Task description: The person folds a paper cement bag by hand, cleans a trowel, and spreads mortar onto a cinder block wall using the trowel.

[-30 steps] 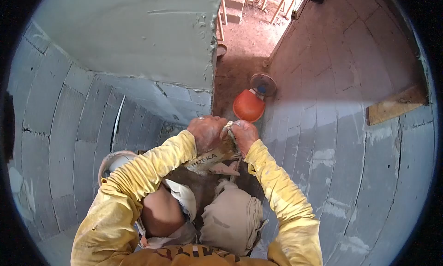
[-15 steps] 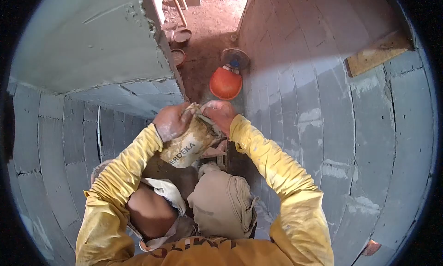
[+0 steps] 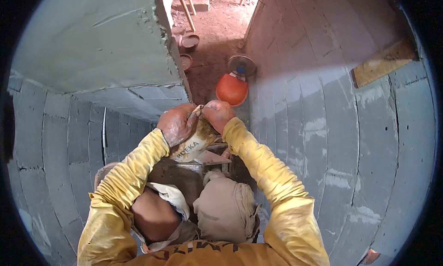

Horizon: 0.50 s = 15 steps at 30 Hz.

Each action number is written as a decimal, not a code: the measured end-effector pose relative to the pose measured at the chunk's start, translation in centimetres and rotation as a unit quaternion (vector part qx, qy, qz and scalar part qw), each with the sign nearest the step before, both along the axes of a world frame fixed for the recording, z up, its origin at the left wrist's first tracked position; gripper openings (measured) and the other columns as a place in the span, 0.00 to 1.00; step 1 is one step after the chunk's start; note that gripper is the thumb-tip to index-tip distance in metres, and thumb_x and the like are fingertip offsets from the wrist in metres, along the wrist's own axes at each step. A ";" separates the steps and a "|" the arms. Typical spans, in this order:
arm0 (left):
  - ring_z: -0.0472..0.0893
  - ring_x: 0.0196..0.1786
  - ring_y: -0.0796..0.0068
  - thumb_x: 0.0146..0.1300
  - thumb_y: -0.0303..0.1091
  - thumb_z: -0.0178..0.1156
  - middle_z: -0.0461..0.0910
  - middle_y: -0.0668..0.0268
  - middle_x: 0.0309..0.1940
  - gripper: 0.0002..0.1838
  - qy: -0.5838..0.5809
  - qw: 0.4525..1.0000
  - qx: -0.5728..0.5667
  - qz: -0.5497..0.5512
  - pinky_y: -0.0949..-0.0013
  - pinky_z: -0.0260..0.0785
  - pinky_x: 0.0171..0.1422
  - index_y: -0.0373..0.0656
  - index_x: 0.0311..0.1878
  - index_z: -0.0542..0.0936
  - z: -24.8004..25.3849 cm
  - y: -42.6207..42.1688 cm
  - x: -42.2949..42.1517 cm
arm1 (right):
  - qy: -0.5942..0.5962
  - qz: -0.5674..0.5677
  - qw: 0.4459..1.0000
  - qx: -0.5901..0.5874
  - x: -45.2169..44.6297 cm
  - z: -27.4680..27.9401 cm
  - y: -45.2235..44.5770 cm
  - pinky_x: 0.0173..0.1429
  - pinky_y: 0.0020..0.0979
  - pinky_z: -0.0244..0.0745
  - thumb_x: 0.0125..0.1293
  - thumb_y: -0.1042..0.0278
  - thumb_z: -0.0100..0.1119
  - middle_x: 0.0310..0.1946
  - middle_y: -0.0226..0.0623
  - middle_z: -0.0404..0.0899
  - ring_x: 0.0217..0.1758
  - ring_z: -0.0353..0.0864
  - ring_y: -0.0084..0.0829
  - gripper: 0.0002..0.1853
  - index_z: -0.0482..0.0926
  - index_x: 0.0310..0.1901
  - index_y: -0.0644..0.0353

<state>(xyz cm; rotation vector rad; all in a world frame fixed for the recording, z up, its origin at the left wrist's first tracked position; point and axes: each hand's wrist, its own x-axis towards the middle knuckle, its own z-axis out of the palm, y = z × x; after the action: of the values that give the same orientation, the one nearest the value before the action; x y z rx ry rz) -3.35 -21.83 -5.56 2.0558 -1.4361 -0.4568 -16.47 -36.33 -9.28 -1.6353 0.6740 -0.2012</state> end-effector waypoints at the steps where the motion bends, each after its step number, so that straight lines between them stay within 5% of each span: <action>1: 0.81 0.44 0.42 0.70 0.39 0.56 0.82 0.50 0.39 0.10 -0.020 1.000 -0.005 -0.012 0.46 0.75 0.45 0.43 0.44 0.79 0.0 0.2 -0.1 | 0.057 -0.016 0.998 0.011 0.3 1.2 0.3 0.42 0.32 0.76 0.63 0.63 0.60 0.27 0.34 0.82 0.34 0.79 0.22 0.13 0.84 0.39 0.64; 3: 0.81 0.44 0.43 0.69 0.38 0.57 0.81 0.51 0.38 0.10 -0.055 0.998 0.000 -0.020 0.47 0.75 0.46 0.43 0.45 0.79 -0.1 0.3 -0.2 | 0.116 -0.032 0.993 0.018 0.5 2.8 1.2 0.41 0.32 0.75 0.63 0.63 0.59 0.26 0.35 0.81 0.35 0.79 0.22 0.12 0.84 0.38 0.65; 6: 0.82 0.43 0.45 0.66 0.37 0.59 0.81 0.53 0.37 0.09 -0.099 0.994 0.005 -0.047 0.48 0.76 0.46 0.43 0.45 0.78 -0.4 0.3 -0.6 | 0.088 -0.118 0.966 0.215 -0.6 2.2 1.6 0.34 0.31 0.73 0.64 0.65 0.57 0.27 0.32 0.76 0.33 0.80 0.28 0.07 0.79 0.36 0.60; 7: 0.83 0.43 0.47 0.64 0.36 0.59 0.81 0.53 0.36 0.09 -0.113 0.992 0.010 -0.062 0.49 0.77 0.46 0.43 0.45 0.78 -0.5 0.4 -0.7 | 0.016 0.021 0.997 -0.069 -1.3 0.7 0.9 0.35 0.34 0.75 0.60 0.65 0.59 0.29 0.35 0.77 0.35 0.81 0.32 0.08 0.80 0.38 0.59; 9: 0.83 0.43 0.47 0.63 0.35 0.60 0.81 0.54 0.36 0.10 -0.116 0.990 0.009 -0.076 0.48 0.77 0.46 0.43 0.45 0.78 -0.9 0.6 -1.2 | -0.054 0.161 0.924 -0.344 -2.2 -0.8 0.1 0.37 0.37 0.76 0.55 0.66 0.62 0.31 0.38 0.79 0.37 0.83 0.37 0.11 0.80 0.39 0.59; 11: 0.83 0.44 0.47 0.61 0.35 0.61 0.81 0.54 0.36 0.11 -0.118 0.989 0.006 -0.091 0.48 0.77 0.46 0.43 0.45 0.77 -1.4 0.4 -1.6 | 0.004 0.205 0.907 -0.368 -2.9 -0.9 -0.2 0.49 0.41 0.80 0.55 0.67 0.63 0.39 0.45 0.84 0.48 0.85 0.47 0.13 0.84 0.43 0.56; 15: 0.83 0.45 0.47 0.60 0.34 0.61 0.81 0.53 0.38 0.12 -0.111 0.988 0.041 -0.097 0.48 0.77 0.47 0.43 0.45 0.77 -1.3 0.2 -2.1 | 0.147 0.096 0.976 -0.132 -2.7 -5.3 -0.6 0.51 0.42 0.80 0.55 0.67 0.63 0.41 0.46 0.84 0.51 0.85 0.47 0.16 0.83 0.47 0.55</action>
<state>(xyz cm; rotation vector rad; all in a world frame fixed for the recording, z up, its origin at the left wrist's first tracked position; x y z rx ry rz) -5.41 -21.62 -6.91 2.0933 -1.7871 -0.3787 -19.13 -36.96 -14.61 -1.9974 0.7296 0.0990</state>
